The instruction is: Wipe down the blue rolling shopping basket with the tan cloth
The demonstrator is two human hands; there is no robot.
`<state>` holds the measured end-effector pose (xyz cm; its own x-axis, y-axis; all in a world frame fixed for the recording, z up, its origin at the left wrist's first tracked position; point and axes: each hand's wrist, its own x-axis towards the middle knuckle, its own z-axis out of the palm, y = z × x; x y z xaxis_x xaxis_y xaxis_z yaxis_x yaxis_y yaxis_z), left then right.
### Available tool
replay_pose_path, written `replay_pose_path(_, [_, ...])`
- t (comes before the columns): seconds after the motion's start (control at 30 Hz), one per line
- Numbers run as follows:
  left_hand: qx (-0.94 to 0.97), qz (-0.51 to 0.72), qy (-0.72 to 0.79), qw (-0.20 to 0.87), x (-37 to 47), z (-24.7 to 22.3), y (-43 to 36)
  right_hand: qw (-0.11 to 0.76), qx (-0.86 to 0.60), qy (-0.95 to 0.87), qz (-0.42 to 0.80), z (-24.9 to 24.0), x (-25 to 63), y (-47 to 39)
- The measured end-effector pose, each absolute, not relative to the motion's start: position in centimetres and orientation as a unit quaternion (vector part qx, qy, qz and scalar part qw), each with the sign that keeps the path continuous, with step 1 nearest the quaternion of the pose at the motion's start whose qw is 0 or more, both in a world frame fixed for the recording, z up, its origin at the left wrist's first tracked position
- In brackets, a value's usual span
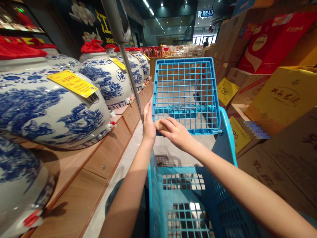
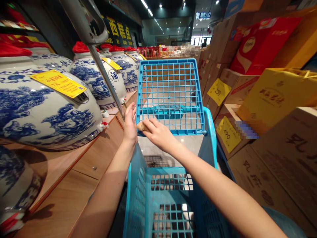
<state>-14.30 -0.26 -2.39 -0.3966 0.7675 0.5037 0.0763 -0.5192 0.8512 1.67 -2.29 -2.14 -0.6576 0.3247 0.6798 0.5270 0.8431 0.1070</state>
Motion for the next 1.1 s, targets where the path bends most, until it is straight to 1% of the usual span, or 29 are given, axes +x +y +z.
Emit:
replay_pose_path(0.07, [0.500,0.713,0.435,0.231,-14.4,-2.5,-0.3,0.390,-0.289,-0.864,-0.137,-1.2,3.1,-0.9])
replay_pose_path(0.13, [0.508,0.705,0.439,0.227,-14.5,-2.6,-0.3,0.463,-0.346,-0.806,-0.126,-0.4,4.8,0.2])
replay_pose_path(0.2, [0.517,0.701,0.436,0.225,-14.4,-2.6,-0.3,0.501,-0.375,-0.770,-0.123,-0.4,5.7,0.3])
replay_pose_path(0.27, [0.520,0.700,0.437,0.219,-14.3,-2.6,-0.3,0.488,-0.371,-0.780,-0.125,-1.1,5.1,-0.7])
replay_pose_path(0.37, [0.521,0.698,0.446,0.206,-14.2,-2.6,-0.3,0.408,-0.306,-0.851,-0.128,-2.7,2.5,-2.6])
replay_pose_path(0.47, [0.520,0.698,0.448,0.204,-14.3,-2.5,-0.3,0.337,-0.219,-0.907,-0.130,-3.0,1.1,-2.9])
replay_pose_path(0.53, [0.514,0.704,0.442,0.212,-14.3,-2.4,-0.3,0.345,-0.220,-0.902,-0.139,-2.3,1.5,-1.9])
replay_pose_path(0.63, [0.514,0.706,0.432,0.224,-14.2,-2.5,-0.2,0.421,-0.305,-0.843,-0.139,-1.2,2.8,-0.4])
replay_pose_path(0.7, [0.520,0.702,0.431,0.226,-14.3,-2.6,0.0,0.441,-0.337,-0.822,-0.127,-1.3,2.9,-0.3])
replay_pose_path(0.77, [0.523,0.699,0.433,0.226,-14.4,-2.6,0.1,0.412,-0.305,-0.848,-0.135,-1.8,2.4,-0.8])
replay_pose_path(0.83, [0.523,0.696,0.435,0.230,-14.5,-2.7,0.0,0.356,-0.232,-0.889,-0.168,-2.1,1.8,-1.1])
replay_pose_path(0.9, [0.521,0.696,0.434,0.236,-14.5,-2.5,-0.1,0.319,-0.176,-0.911,-0.193,-1.5,1.4,-0.6])
replay_pose_path(0.97, [0.510,0.706,0.426,0.245,-14.3,-2.3,-0.3,0.323,-0.174,-0.911,-0.190,-0.2,1.4,0.6])
replay_pose_path(1.1, [0.469,0.733,0.405,0.280,-13.7,-1.6,-0.7,0.398,-0.266,-0.865,-0.152,1.7,0.6,2.2])
